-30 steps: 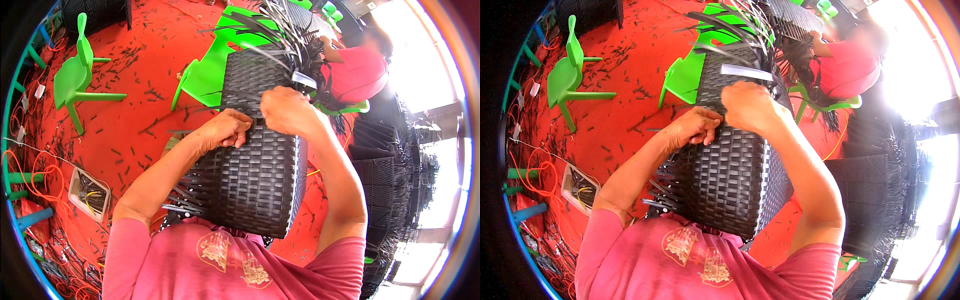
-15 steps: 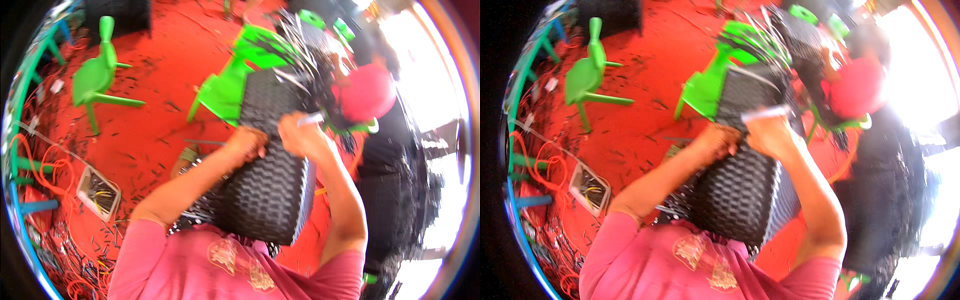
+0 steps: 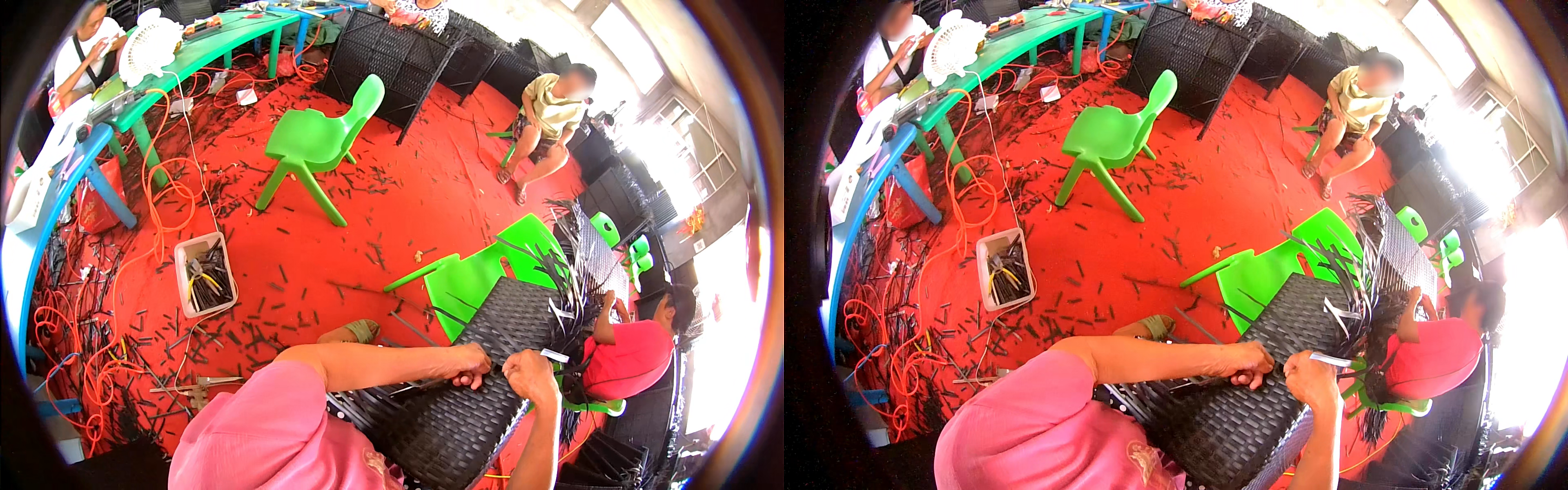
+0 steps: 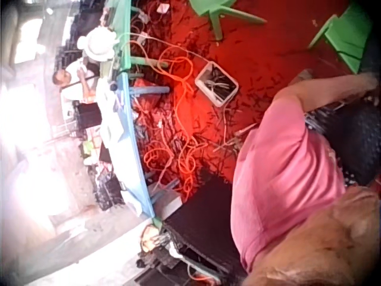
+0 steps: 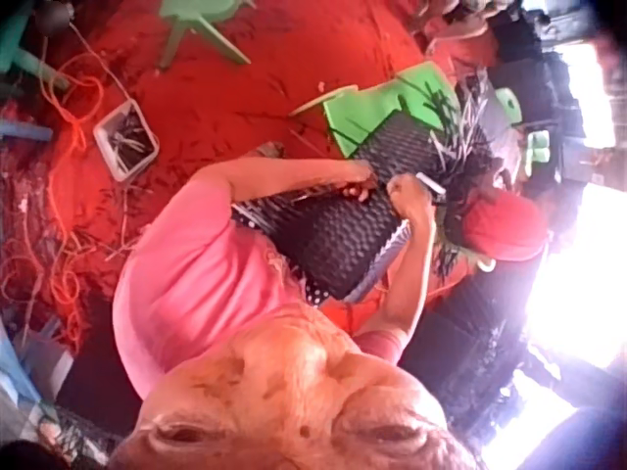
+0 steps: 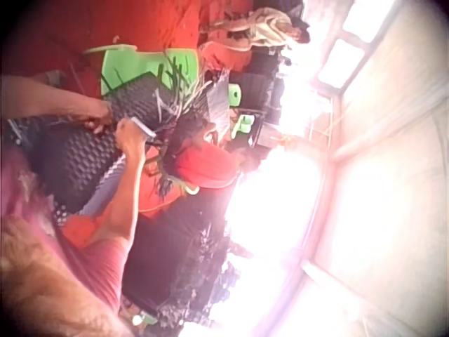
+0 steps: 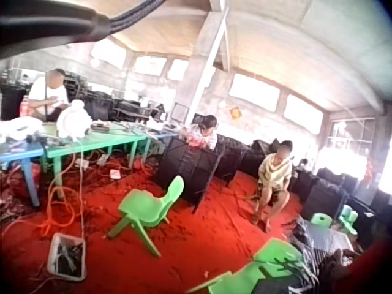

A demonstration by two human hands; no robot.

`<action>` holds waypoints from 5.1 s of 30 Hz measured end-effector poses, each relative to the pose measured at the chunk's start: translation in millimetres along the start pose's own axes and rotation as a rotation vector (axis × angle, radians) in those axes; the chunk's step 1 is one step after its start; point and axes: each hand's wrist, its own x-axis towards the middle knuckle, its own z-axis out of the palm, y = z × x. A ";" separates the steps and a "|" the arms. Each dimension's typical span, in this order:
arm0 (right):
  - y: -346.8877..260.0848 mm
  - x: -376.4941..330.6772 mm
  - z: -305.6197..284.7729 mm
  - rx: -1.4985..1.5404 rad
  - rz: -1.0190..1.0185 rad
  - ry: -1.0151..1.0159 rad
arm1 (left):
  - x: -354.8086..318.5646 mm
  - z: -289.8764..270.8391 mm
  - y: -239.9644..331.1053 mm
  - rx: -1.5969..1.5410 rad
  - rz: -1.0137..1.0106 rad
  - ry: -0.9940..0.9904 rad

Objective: The person weaves a black plastic basket by hand, interlacing black plastic strips through the vertical frame. They repeatedly pull strips through the weave and press the structure to tighten it. The task continues throughout the clip without finishing the basket.

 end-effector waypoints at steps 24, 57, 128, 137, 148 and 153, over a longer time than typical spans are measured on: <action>-9.2 11.4 17.0 -0.375 -0.075 -0.054 | 6.9 17.7 -7.2 0.035 -0.007 0.037; -8.2 11.0 32.4 -0.417 -0.109 0.035 | 16.5 5.6 -6.9 0.118 -0.099 0.293; -32.0 -19.7 43.7 0.010 -0.379 0.267 | -108.6 -13.4 39.1 0.819 0.216 0.244; -30.3 -20.1 44.7 0.024 -0.401 0.295 | -108.2 -15.2 32.3 0.641 0.149 0.253; 1.4 -7.7 45.5 0.955 -0.247 0.198 | -92.7 -27.2 16.8 0.318 0.260 0.542; 1.2 -6.2 46.5 1.197 -0.229 0.273 | -65.8 -45.0 -13.0 0.323 0.291 0.421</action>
